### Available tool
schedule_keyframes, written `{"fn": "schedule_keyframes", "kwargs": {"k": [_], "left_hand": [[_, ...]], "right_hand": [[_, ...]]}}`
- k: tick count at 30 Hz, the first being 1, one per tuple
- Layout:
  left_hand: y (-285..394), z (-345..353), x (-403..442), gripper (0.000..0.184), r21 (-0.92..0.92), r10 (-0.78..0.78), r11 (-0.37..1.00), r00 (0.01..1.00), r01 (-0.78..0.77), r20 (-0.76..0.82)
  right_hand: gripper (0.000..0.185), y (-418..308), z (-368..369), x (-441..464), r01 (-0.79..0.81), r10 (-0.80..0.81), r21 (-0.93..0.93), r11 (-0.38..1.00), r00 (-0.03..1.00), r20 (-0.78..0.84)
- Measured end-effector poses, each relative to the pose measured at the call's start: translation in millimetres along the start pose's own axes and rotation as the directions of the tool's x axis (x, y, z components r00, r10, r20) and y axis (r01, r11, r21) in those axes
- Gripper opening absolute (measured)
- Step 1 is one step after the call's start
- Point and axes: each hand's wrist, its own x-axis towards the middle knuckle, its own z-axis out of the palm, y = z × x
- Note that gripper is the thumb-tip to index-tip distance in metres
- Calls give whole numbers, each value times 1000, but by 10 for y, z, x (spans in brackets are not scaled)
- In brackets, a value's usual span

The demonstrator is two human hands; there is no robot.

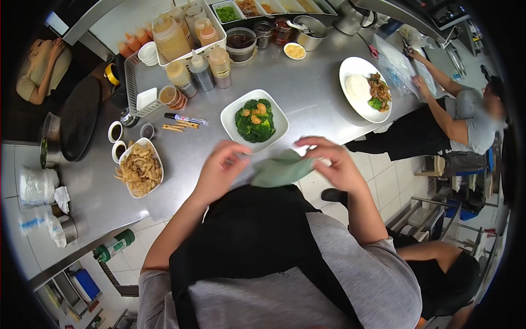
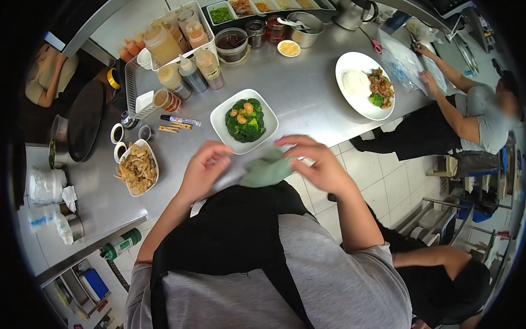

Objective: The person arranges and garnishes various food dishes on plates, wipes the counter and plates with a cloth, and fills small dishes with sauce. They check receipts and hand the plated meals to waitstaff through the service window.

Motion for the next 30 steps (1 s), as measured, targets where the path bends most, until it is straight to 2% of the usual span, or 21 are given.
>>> {"fn": "schedule_keyframes", "kwargs": {"k": [1, 3, 4, 5, 6, 8, 10, 11, 13, 14, 15, 16, 17, 18, 19, 20, 22, 23, 25, 28, 30], "left_hand": [[-84, -5, 78, 21, -7, 9, 1000, 1000, -9, 4], [-304, 7, 267, 30, 72, -61, 992, 900, 102, -432], [-456, 1, 364, 30, 67, -56, 993, 902, 94, -429], [-627, -15, 467, 32, 188, -19, 975, 888, 118, -459], [-746, -15, 543, 35, 304, 20, 941, 873, 148, -488], [-846, 3, 649, 34, 297, -19, 940, 892, 171, -452], [-919, 28, 706, 33, 290, -68, 935, 905, 205, -421], [-940, 50, 731, 32, 301, -24, 940, 909, 163, -416], [-968, 24, 774, 32, 311, 13, 941, 905, 133, -425], [-953, -8, 805, 31, 369, 62, 924, 916, 98, -397], [-939, -39, 837, 31, 425, 108, 903, 924, 63, -366], [-906, -77, 869, 31, 425, 99, 902, 922, 76, -374], [-856, -128, 924, 31, 440, 76, 895, 943, 79, -323], [-831, -165, 961, 31, 454, 49, 887, 961, 82, -270], [-831, -184, 998, 31, 456, 45, 885, 959, 92, -280], [-828, -195, 1030, 30, 476, 77, 878, 961, 61, -267], [-799, -193, 1079, 30, 495, 106, 868, 958, 41, -266], [-778, -180, 1094, 28, 499, 54, 861, 959, 96, -279], [-757, -183, 1097, 27, 497, -6, 852, 954, 162, -299], [-761, -195, 1132, 26, 465, -58, 866, 961, 183, -270], [-775, -212, 1153, 26, 531, -39, 832, 972, 160, -232]], "right_hand": [[11, 65, -61, -54, -22, 44, 180, 983, 992, -119], [14, 222, -151, -65, -63, 332, 669, 741, 899, -284], [23, 216, -208, 21, -17, 402, 793, 609, 868, -290], [23, 327, -300, 86, -14, 398, 787, 616, 868, -296], [24, 533, -409, 132, -157, 530, 808, 568, 821, -213], [25, 855, -531, 351, -294, 642, 811, 505, 756, -126], [28, 1048, -549, 635, -456, 714, 669, 587, 681, -162], [28, 1057, -519, 768, -461, 710, 664, 589, 687, -153], [28, 1058, -380, 1048, -486, 501, 128, 865, 815, -291], [28, 1023, -308, 1172, -485, 501, 128, 865, 820, -277], [26, 966, -241, 1293, -318, 298, -83, 945, 936, -186], [25, 948, -165, 1405, -105, 95, -265, 958, 994, -51], [25, 1019, -100, 1556, -98, 90, -259, 961, 995, -42], [22, 1126, -26, 1714, 148, -103, -390, 909, 986, 133], [20, 1179, 56, 1839, 397, -264, -466, 791, 908, 325], [20, 1084, 147, 1929, 406, -271, -456, 792, 903, 332], [23, 900, 265, 2086, 726, -380, -488, 484, 677, 631], [23, 902, 289, 2158, 734, -386, -477, 482, 667, 637], [29, 915, 312, 2289, 861, -330, -421, 285, 500, 801], [33, 950, 125, 2323, 859, -324, -420, 291, 502, 802], [34, 1010, 1, 2270, 855, -293, -439, 275, 510, 809]]}}
